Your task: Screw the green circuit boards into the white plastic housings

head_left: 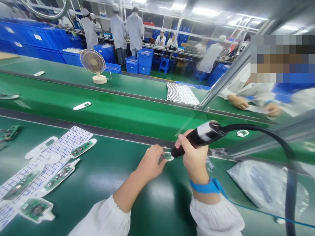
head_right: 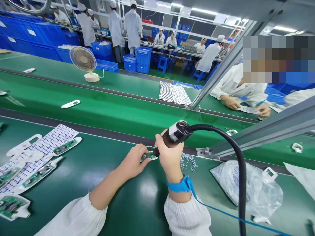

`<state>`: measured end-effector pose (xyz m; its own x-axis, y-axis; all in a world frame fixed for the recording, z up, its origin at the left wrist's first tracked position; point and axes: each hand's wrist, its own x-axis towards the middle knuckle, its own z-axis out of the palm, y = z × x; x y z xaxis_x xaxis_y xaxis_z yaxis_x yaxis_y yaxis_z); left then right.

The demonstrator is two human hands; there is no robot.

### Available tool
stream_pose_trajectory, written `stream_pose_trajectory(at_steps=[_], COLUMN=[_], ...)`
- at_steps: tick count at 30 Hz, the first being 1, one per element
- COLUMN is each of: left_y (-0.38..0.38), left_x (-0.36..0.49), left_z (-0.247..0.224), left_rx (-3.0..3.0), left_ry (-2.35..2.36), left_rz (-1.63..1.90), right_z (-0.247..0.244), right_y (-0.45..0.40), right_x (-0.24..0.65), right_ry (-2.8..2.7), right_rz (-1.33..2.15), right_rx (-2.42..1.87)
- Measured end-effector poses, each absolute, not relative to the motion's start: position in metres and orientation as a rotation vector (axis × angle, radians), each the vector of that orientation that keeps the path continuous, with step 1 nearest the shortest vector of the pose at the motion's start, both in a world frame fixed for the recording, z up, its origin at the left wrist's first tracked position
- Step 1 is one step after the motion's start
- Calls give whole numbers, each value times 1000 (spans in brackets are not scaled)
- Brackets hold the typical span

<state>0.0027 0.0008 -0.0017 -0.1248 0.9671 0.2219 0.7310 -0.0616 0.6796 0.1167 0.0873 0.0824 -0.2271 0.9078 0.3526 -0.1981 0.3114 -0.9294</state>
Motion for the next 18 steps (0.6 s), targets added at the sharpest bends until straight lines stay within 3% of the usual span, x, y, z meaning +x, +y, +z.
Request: stream_pose_trajectory(at_steps=[18], left_y=[-1], left_x=[0], left_z=[-2], left_rx=[1819], left_ry=[1889], left_rz=[992], right_z=[82], right_y=[97], right_x=[118], right_ry=[-1439], right_rz=[1312], right_rx=[-778])
